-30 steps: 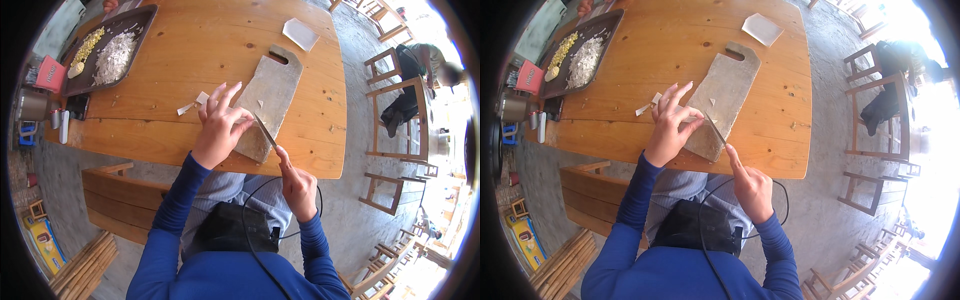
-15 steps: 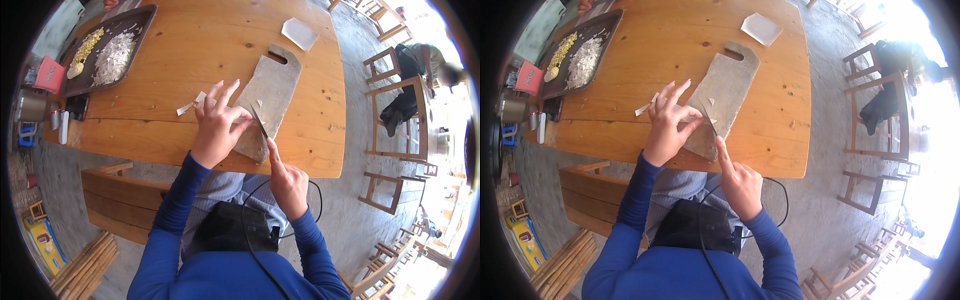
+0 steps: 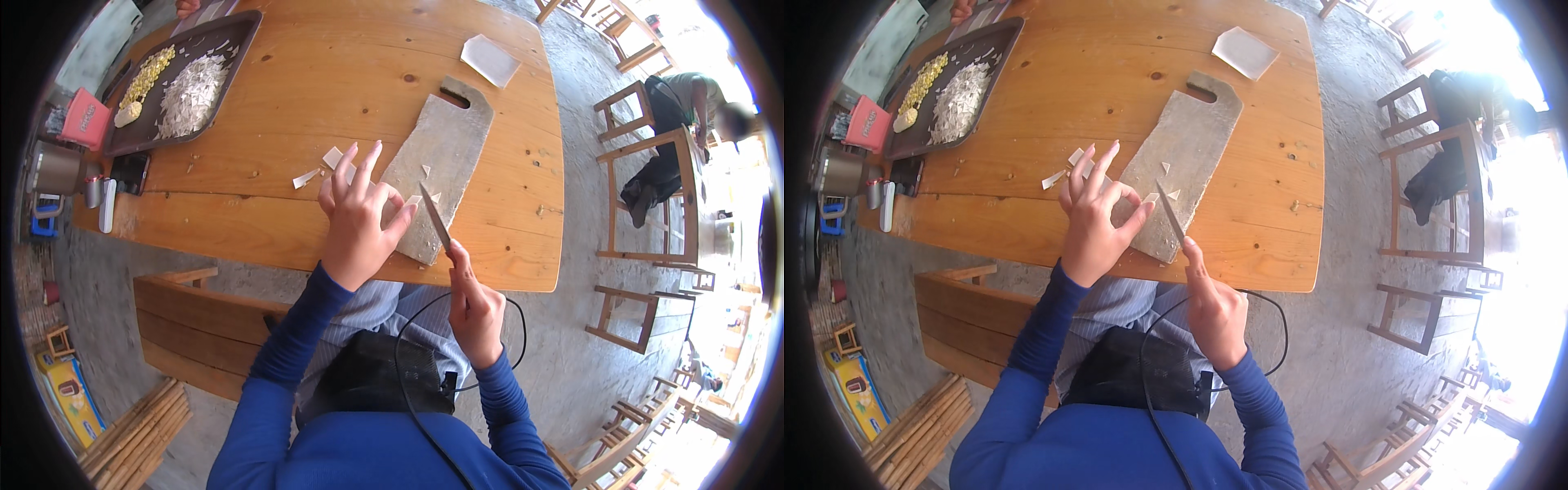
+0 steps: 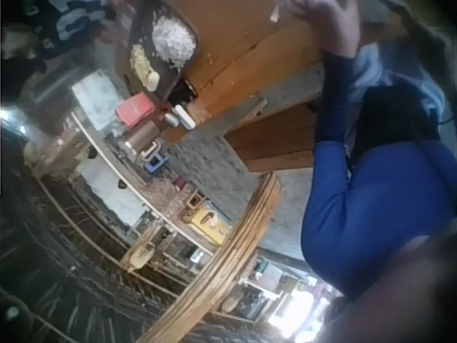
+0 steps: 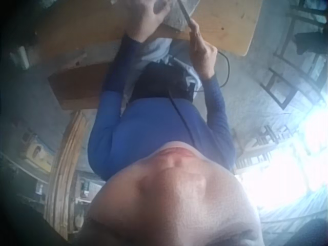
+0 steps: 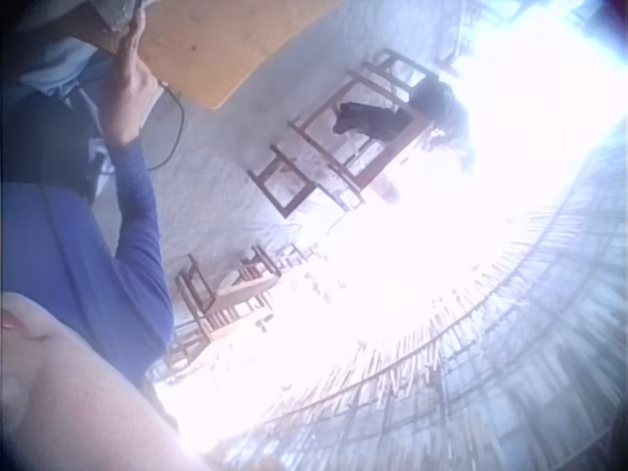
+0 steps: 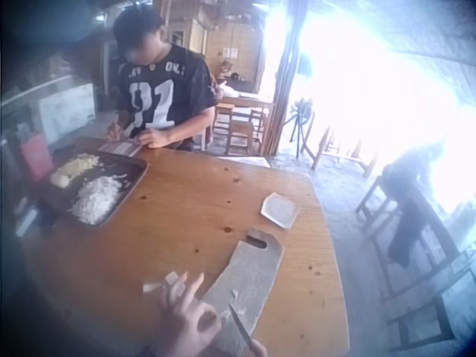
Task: The person cuts a white plastic sheet into small triangular pieces using a knife on a wooden cutting board. They repeatedly pick up the plastic, cut it, and place the pieces into a tray.
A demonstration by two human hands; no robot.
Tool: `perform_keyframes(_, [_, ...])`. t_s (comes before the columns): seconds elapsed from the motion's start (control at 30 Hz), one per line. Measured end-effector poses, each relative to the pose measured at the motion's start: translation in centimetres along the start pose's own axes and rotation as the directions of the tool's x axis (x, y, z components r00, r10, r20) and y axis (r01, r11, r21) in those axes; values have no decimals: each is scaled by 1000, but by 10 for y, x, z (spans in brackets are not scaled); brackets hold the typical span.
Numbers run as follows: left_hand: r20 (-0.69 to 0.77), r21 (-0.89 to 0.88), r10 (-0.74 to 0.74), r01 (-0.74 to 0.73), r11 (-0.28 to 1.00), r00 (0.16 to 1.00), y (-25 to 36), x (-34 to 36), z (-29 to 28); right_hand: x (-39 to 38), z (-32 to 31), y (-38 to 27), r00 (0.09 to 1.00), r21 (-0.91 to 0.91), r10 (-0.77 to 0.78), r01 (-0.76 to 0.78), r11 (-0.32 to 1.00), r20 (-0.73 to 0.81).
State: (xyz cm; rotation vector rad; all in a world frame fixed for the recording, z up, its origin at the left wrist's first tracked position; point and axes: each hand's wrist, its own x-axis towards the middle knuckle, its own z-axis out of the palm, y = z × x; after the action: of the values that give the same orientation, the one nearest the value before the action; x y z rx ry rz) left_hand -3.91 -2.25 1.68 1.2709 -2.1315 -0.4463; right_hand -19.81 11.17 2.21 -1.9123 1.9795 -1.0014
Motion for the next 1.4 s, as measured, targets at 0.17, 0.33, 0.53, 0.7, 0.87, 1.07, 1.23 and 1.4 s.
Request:
perform_keyframes(0.17, [-29,-14,-22,21,1000,999,0,-4,1,3,1,-5,998,-48,-13,16,999,68])
perform_keyframes(0.33, [-13,-22,-34,34,999,999,-1,-6,0,3,3,-6,996,-117,-19,29,993,84])
perform_keyframes(0.53, [-1,-50,-49,49,998,999,-1,-6,1,2,8,-21,994,-274,4,27,961,112])
perform_keyframes(0.7, [3,-30,-49,49,998,999,-3,-6,0,14,11,-27,985,-361,22,42,932,170])
perform_keyframes(0.87, [-22,0,-24,24,1000,999,0,-8,-2,4,9,-24,991,-258,12,22,966,131])
perform_keyframes(1.07, [10,-31,1,-1,1000,1000,-4,-14,-1,-9,9,-2,998,11,51,-51,999,-22])
perform_keyframes(1.23, [83,-45,86,-83,996,993,-10,-5,-3,-2,0,4,998,51,-8,11,999,-58])
perform_keyframes(1.4, [59,-45,110,-107,993,992,-8,-2,-5,-11,-6,10,997,-2,-63,63,998,51])
